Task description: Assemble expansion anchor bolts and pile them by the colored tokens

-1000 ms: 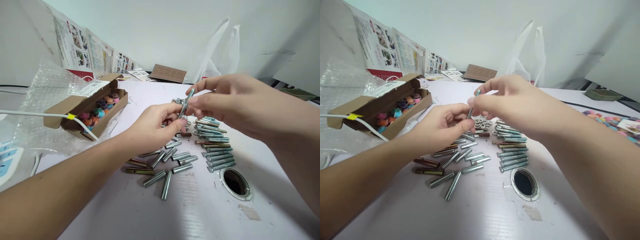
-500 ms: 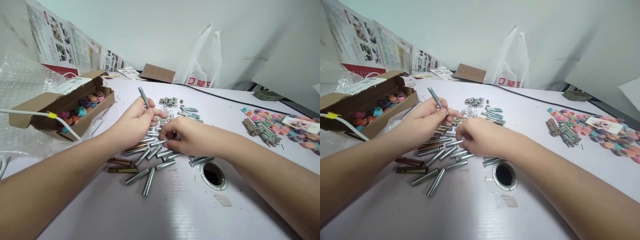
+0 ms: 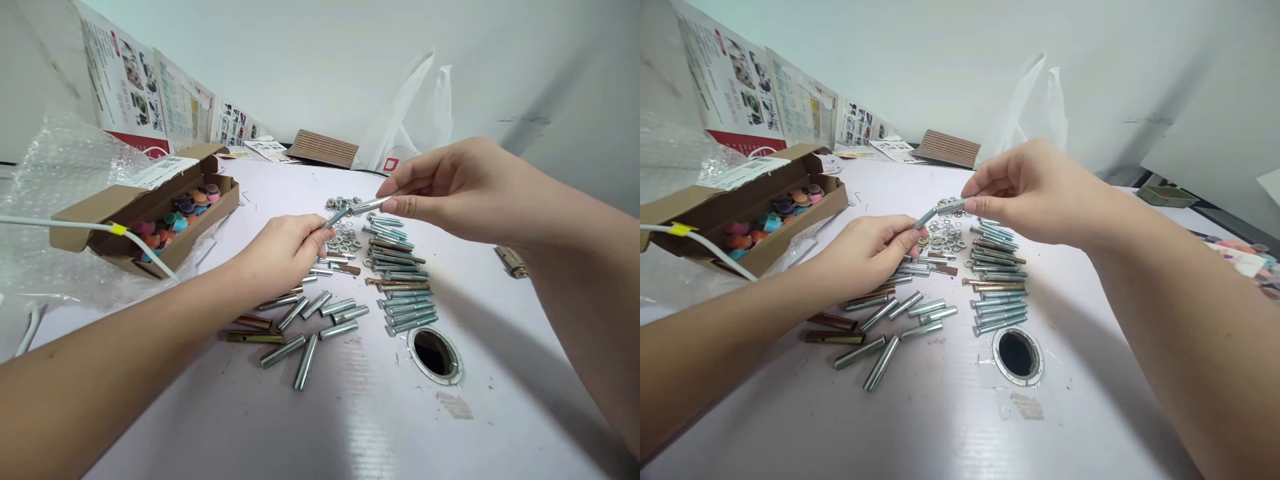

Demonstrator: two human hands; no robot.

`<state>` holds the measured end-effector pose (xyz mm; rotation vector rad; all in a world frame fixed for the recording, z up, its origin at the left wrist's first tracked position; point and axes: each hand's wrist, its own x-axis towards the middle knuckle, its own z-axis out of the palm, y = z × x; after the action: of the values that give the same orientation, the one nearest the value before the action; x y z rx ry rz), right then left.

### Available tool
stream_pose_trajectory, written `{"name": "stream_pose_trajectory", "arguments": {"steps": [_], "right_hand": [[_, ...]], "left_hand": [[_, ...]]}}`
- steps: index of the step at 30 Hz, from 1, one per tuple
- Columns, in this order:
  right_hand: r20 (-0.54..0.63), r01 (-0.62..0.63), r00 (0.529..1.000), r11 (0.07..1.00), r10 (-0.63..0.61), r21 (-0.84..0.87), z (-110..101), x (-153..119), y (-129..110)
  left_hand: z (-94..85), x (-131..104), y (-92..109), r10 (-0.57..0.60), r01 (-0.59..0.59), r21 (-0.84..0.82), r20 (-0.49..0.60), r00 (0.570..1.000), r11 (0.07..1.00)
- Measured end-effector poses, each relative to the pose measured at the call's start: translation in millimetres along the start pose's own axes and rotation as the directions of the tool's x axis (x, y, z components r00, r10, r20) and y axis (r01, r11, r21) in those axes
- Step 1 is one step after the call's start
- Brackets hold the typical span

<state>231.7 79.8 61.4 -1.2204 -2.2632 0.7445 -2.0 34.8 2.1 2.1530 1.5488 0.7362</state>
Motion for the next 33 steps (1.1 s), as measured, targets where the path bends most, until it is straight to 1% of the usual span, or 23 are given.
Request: {"name": "stream_pose_trajectory", "arguments": {"steps": [3,8,11,14,17,20,23,25,27,30,31,33], "right_hand": [[0.004,0.029,1.0,0.999,-0.029,-0.033,2.9,1.1,3.0],[-0.119,0.045,0.992,0.997,-0.052,-0.065,2.4,3.6,9.6],[-0.106,0.032,0.994,0.996,-0.04,-0.079,2.9,3.5,9.5],[-0.074,0.063,0.995,0.995,-0.069,-0.08,6.2,2.4,6.2],[-0.098,0.107,0.989,0.992,-0.114,-0.072,8.2,1.5,4.0],[-0.126,0.116,0.985,0.992,-0.121,-0.039,8.6,1.3,4.2],[-0.114,0.122,0.986,0.992,-0.122,-0.01,10.5,1.2,3.8],[-0.102,0.144,0.984,0.989,-0.145,-0.016,12.9,0.7,1.8],[-0.067,0.177,0.982,0.984,-0.179,-0.037,15.6,-0.5,-1.8],[0.017,0.214,0.977,0.974,-0.213,-0.077,19.3,-3.1,-8.6],[0.03,0.22,0.975,0.972,-0.219,-0.085,20.6,-4.1,-10.9],[0.013,0.225,0.974,0.971,-0.224,-0.085,24.4,-5.8,-15.1]], "left_hand": [[1.1,0.4,-2.1,0.024,-0.024,0.002,0.005,1.0,1.0],[2.2,0.5,-7.5,0.059,-0.059,0.0,-0.035,0.998,0.998],[2.6,0.3,-8.7,0.067,-0.067,-0.004,-0.018,0.998,0.998],[1.5,0.1,-8.1,0.065,-0.065,0.004,-0.006,0.998,0.998],[-0.9,0.2,-6.6,0.077,-0.077,0.036,-0.019,0.997,0.996],[-2.3,0.0,-6.1,0.102,-0.102,0.051,-0.015,0.995,0.994],[-1.7,0.0,-7.4,0.134,-0.135,0.045,0.015,0.991,0.99],[-0.8,0.2,-8.7,0.159,-0.16,0.043,0.023,0.987,0.986],[-0.1,-0.1,-9.4,0.169,-0.169,0.018,0.019,0.985,0.985],[0.2,-2.2,-8.1,0.139,-0.138,-0.07,0.008,0.99,0.988],[0.3,-3.1,-7.0,0.123,-0.122,-0.108,0.004,0.992,0.987],[0.5,-4.6,-4.0,0.09,-0.089,-0.208,-0.003,0.996,0.974]]}}
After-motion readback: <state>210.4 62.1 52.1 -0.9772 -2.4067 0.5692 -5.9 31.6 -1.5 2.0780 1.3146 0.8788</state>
